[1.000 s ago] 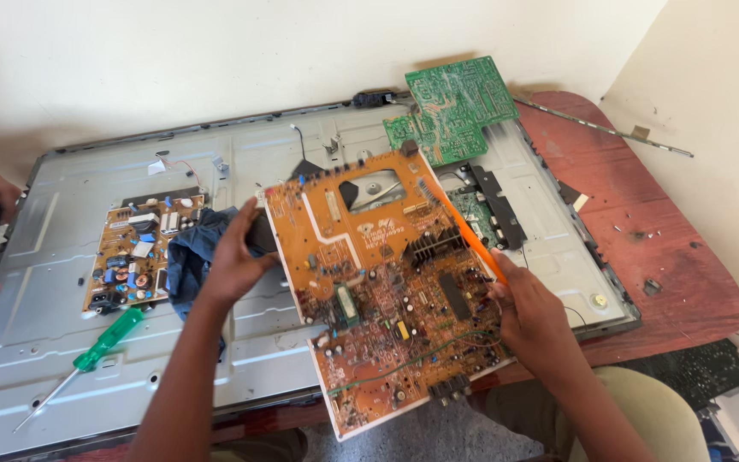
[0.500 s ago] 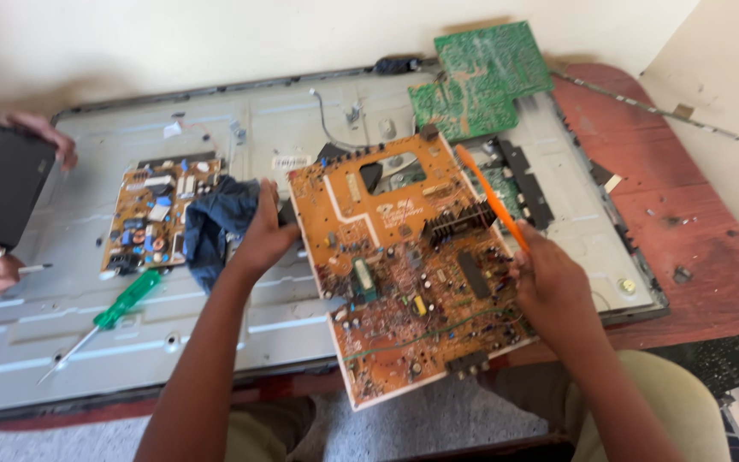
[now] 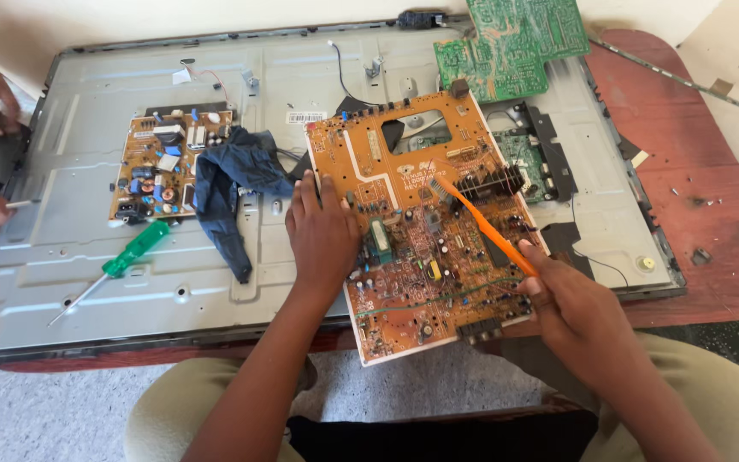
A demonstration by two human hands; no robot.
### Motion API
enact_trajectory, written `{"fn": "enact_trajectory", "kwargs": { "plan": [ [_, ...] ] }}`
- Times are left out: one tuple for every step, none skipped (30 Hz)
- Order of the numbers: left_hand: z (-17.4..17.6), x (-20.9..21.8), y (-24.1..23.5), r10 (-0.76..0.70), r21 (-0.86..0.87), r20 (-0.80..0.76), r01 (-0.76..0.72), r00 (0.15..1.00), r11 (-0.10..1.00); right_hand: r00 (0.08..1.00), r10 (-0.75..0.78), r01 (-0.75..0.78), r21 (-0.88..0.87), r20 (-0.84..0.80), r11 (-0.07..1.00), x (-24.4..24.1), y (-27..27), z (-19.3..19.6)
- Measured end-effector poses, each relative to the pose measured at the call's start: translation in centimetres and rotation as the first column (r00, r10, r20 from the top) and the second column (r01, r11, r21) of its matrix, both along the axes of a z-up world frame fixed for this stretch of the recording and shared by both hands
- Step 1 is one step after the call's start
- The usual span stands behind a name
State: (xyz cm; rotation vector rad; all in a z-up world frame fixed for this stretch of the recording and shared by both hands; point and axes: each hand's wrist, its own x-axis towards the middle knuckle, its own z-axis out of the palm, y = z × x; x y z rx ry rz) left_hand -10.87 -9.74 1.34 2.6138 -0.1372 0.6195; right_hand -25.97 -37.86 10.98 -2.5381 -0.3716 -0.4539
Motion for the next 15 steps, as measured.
{"fn": "enact_trajectory", "kwargs": {
  "plan": [
    [0.1, 0.1, 0.1, 0.020, -0.033, -0.010, -0.020, 1.000, 0.999, 0.998, -0.032, 0.033, 0.025, -0.047, 0.999, -0.1, -0.1, -0.1],
    [0.2, 0.1, 0.2, 0.040, -0.065, -0.021, -0.041, 0.999, 0.997, 0.994, -0.062, 0.067, 0.047, -0.095, 0.997, 0.0, -0.3, 0.0],
    [0.3, 0.0, 0.2, 0.058, -0.098, -0.031, -0.061, 0.998, 0.993, 0.986, -0.093, 0.103, 0.068, -0.141, 0.992, 0.1, -0.5, 0.1],
    [0.3, -0.2, 0.2, 0.067, -0.161, -0.092, -0.081, 0.994, 0.984, 0.976, -0.139, 0.158, 0.106, -0.165, 0.982, 0.3, -0.8, 0.4],
    [0.4, -0.2, 0.2, 0.065, -0.223, -0.148, -0.098, 0.987, 0.970, 0.964, -0.191, 0.219, 0.142, -0.185, 0.965, 0.5, -1.1, 0.6],
    [0.5, -0.2, 0.1, 0.059, -0.283, -0.204, -0.117, 0.977, 0.952, 0.948, -0.241, 0.279, 0.177, -0.208, 0.944, 0.8, -1.4, 0.8],
    [0.6, -0.3, 0.0, 0.057, -0.298, -0.261, -0.137, 0.964, 0.945, 0.934, -0.275, 0.322, 0.204, -0.230, 0.924, 0.9, -1.8, 1.0],
    [0.6, -0.4, -0.1, 0.055, -0.312, -0.317, -0.158, 0.947, 0.937, 0.917, -0.306, 0.365, 0.230, -0.254, 0.902, 1.0, -2.3, 1.1],
    [0.6, -0.6, 0.0, 0.051, -0.321, -0.375, -0.182, 0.925, 0.929, 0.899, -0.336, 0.407, 0.254, -0.280, 0.878, 1.0, -2.8, 1.0],
    [0.5, -0.8, 0.1, 0.042, -0.321, -0.351, -0.163, 0.935, 0.933, 0.889, -0.348, 0.425, 0.252, -0.297, 0.870, 0.9, -3.4, 0.9],
    [0.6, -0.7, 0.4, 0.035, -0.321, -0.326, -0.145, 0.945, 0.936, 0.880, -0.358, 0.440, 0.252, -0.313, 0.862, 1.0, -4.0, 0.7],
    [0.6, -0.6, 0.6, 0.026, -0.320, -0.300, -0.127, 0.954, 0.939, 0.870, -0.368, 0.456, 0.251, -0.329, 0.854, 1.2, -4.7, 0.4],
    [0.6, -0.3, 0.7, 0.029, -0.327, -0.364, -0.156, 0.931, 0.932, 0.877, -0.348, 0.450, 0.315, -0.332, 0.835, 1.4, -5.6, 0.0],
    [0.5, 0.1, 0.9, 0.030, -0.330, -0.426, -0.186, 0.904, 0.925, 0.884, -0.328, 0.443, 0.377, -0.332, 0.813, 1.7, -6.4, -0.5],
    [0.2, 0.1, 1.1, 0.033, -0.330, -0.492, -0.221, 0.870, 0.918, 0.891, -0.305, 0.433, 0.435, -0.336, 0.789, 2.0, -7.1, -1.2]
  ]
}}
